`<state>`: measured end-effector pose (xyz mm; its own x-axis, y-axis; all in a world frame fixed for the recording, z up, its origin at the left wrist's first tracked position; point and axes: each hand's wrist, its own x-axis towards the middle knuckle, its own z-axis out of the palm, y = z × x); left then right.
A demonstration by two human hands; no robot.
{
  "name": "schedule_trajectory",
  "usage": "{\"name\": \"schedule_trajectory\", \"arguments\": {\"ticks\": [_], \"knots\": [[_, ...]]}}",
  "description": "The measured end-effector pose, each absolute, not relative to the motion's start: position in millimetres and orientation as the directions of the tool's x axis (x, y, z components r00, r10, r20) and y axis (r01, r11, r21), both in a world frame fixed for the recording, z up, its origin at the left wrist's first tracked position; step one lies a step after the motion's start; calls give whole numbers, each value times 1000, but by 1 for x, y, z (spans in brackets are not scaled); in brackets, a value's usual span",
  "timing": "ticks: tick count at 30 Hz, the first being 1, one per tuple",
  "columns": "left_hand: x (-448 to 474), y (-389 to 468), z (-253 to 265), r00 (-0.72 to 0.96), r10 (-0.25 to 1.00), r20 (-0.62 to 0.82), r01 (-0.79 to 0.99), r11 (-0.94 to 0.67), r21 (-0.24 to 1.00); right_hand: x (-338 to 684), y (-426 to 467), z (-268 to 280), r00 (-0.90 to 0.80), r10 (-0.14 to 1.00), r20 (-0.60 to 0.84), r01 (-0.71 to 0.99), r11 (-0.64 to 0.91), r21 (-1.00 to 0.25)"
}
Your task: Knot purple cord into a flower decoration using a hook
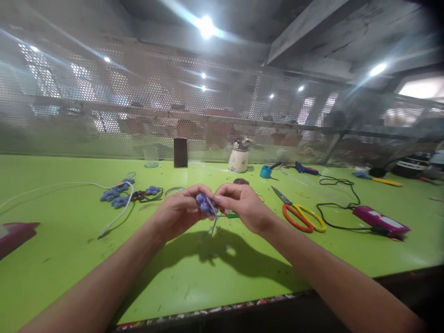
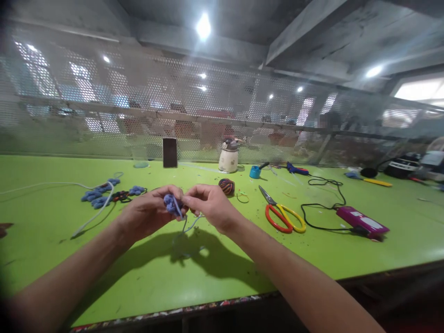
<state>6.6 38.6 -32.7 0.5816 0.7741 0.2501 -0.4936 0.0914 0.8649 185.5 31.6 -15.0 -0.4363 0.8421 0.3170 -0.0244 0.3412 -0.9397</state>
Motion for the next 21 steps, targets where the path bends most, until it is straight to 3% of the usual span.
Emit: {"name": "schedule_trajectory", "arguments": {"ticks": [7, 13, 15, 18, 21], "knots": [[11, 45, -39, 527, 843, 108, -416, 144, 898, 190, 38, -23, -450, 846, 286, 188, 402, -896], [8, 46, -38, 553, 826, 114, -337, 96, 937, 198, 39, -21, -515, 857, 2, 16, 12, -1000], [7, 47, -40, 567, 815, 117, -320, 87, 944, 199, 39, -23, -508, 861, -25, -43, -55, -998], [6, 48, -42, 563, 815, 135, -315, 61, 947, 201, 38, -27, -460, 885, 75, -82, 42, -996], [5, 48, -42, 546, 821, 166, -338, 35, 941, 200, 34, -27, -417, 886, 203, 11, 228, -974]]}}
